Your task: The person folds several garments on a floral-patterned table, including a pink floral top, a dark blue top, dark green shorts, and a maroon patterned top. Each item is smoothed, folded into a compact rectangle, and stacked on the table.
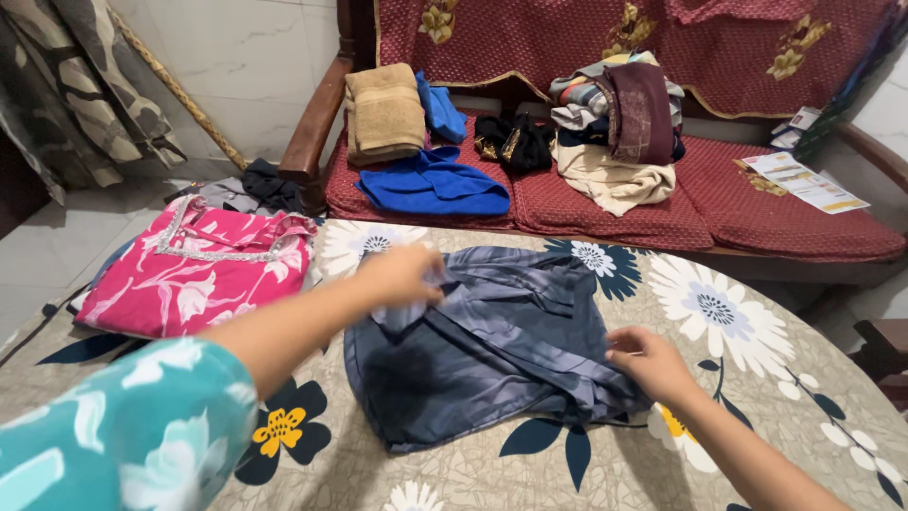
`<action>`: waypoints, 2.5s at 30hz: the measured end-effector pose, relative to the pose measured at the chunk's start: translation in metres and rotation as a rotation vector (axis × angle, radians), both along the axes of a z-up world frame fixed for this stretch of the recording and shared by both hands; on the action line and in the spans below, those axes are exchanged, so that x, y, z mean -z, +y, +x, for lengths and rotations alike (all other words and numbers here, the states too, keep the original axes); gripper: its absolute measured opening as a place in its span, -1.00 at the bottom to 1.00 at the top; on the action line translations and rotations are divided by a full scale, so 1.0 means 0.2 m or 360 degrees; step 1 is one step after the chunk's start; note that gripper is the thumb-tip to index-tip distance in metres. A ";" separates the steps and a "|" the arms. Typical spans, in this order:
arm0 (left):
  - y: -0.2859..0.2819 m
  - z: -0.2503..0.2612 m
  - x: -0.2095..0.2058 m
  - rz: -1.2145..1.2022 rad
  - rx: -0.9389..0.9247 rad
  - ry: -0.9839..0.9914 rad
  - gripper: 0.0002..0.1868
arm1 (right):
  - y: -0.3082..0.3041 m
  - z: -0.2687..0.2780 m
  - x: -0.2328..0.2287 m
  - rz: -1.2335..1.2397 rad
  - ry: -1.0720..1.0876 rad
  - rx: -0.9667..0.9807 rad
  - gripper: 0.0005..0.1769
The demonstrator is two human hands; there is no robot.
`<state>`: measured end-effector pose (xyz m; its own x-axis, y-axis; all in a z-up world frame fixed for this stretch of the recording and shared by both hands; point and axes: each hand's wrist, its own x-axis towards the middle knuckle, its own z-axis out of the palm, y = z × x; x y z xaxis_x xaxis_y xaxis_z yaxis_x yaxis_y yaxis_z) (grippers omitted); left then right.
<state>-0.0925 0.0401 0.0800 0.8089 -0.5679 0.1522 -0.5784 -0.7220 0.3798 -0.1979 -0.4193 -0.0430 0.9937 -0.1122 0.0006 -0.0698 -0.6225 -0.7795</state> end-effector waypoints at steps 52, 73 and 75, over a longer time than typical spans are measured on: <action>-0.01 0.01 0.31 0.0480 -0.0574 0.0592 -0.53 | 1.01 0.49 0.01 0.0858 0.0622 -0.0197 -0.72; -0.63 0.12 0.26 -0.0511 0.0653 0.1031 -0.27 | 0.79 0.01 -0.55 0.1322 0.1016 -0.0365 -0.78; -0.64 0.06 0.25 -0.0338 0.0493 0.0956 -0.16 | 0.74 0.00 -0.62 0.1286 0.1069 -0.0330 -0.73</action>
